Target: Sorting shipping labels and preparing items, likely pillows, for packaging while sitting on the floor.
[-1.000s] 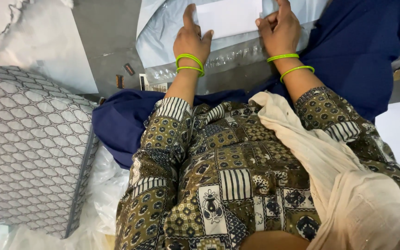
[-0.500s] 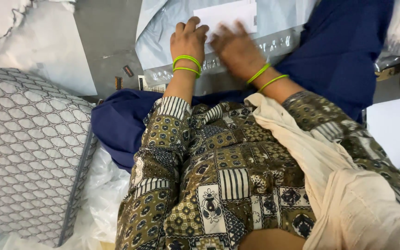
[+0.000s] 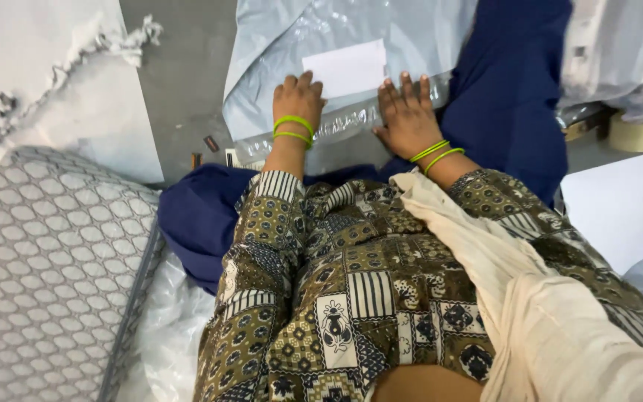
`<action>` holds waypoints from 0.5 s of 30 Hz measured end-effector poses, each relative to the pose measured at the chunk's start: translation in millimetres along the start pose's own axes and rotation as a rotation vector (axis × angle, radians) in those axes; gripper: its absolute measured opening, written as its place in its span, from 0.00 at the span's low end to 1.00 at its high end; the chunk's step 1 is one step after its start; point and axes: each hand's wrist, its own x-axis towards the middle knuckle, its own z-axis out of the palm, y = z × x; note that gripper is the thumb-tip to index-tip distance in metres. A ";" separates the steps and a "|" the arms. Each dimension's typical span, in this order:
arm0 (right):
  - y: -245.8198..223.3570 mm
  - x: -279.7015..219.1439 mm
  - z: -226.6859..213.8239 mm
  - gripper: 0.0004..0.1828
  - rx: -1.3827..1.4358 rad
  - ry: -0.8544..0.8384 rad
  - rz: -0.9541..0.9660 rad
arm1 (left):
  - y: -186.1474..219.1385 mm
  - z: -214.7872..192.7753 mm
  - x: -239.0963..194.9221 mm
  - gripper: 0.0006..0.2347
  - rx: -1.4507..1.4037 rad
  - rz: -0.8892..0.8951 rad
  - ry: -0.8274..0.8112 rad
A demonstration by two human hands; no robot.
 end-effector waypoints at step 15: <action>15.0 -9.2 -34.5 0.19 0.377 0.329 0.149 | 40.9 -88.1 -24.8 0.03 -0.022 0.461 0.375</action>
